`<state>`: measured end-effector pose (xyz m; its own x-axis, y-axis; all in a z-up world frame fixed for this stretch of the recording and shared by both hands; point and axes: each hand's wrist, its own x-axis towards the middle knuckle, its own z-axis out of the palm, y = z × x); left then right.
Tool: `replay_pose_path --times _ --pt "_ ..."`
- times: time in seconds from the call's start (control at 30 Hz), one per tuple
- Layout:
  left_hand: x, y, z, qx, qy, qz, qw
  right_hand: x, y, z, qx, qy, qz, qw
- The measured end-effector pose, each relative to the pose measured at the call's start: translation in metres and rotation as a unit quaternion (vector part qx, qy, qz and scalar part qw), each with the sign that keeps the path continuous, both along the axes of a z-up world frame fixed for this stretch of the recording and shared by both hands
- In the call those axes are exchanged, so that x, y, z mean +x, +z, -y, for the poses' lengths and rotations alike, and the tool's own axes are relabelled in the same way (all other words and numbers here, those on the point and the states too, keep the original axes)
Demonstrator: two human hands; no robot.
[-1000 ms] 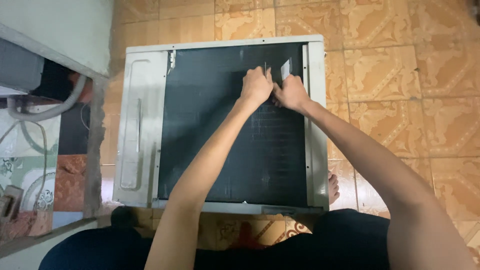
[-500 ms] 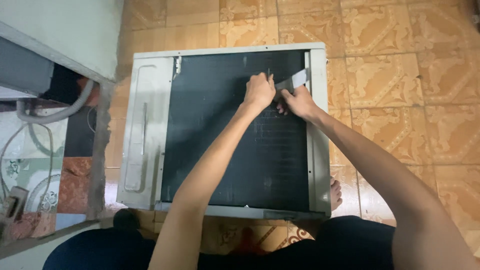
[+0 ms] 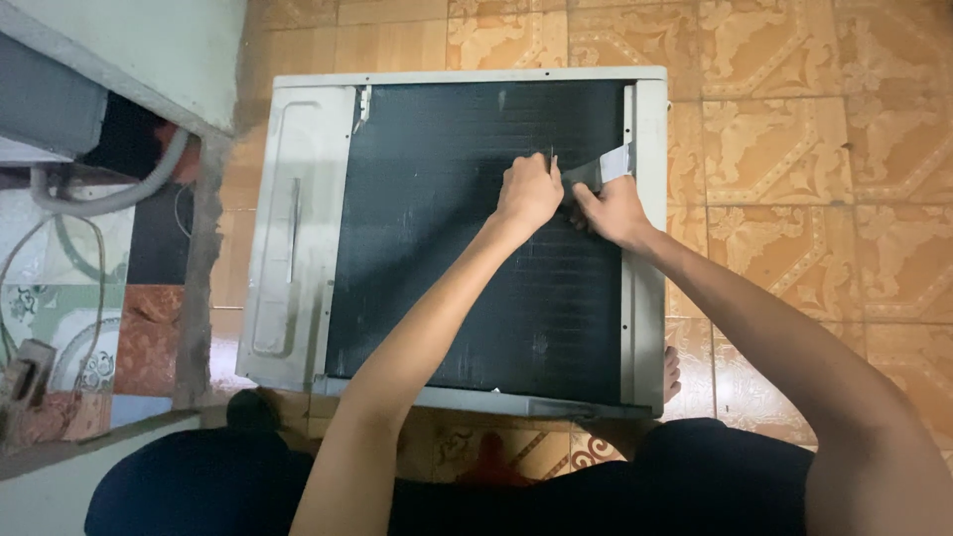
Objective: The person sits on the floor and uses two rectangular sponges to scrub a black surface on a white appliance. They repeatedly rub the surface in back-and-forth motions, occasionally pausing to reposition the sponges.
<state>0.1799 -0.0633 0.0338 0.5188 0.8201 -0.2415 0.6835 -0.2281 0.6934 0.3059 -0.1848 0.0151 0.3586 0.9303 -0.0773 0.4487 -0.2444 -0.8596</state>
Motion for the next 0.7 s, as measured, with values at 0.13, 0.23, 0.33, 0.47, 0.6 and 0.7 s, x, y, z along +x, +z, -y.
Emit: replay_pose_path --times 0.13,0.23,0.33,0.47,0.6,0.7 --pt "-0.005 0.004 0.010 0.002 -0.017 0.002 1.000 -0.006 0.006 0.013 0.017 0.003 0.011 1.000" --pt "-0.008 0.014 0.020 -0.005 0.002 0.008 1.000 -0.010 0.009 0.015 0.007 0.011 0.009 1.000" --pt "-0.010 0.012 0.017 -0.008 0.006 0.009 1.000 -0.015 0.022 0.016 -0.003 0.028 -0.036 0.999" --pt "-0.009 0.015 0.018 -0.009 0.004 0.005 1.000 -0.019 0.028 0.010 -0.010 0.011 -0.036 0.999" --pt "-0.014 0.019 0.024 0.009 0.004 -0.034 0.999 -0.017 0.022 0.005 -0.022 -0.006 -0.057 0.998" --pt "-0.014 0.026 0.027 -0.016 0.023 -0.007 1.000 -0.017 0.021 0.003 -0.022 -0.031 -0.029 0.999"
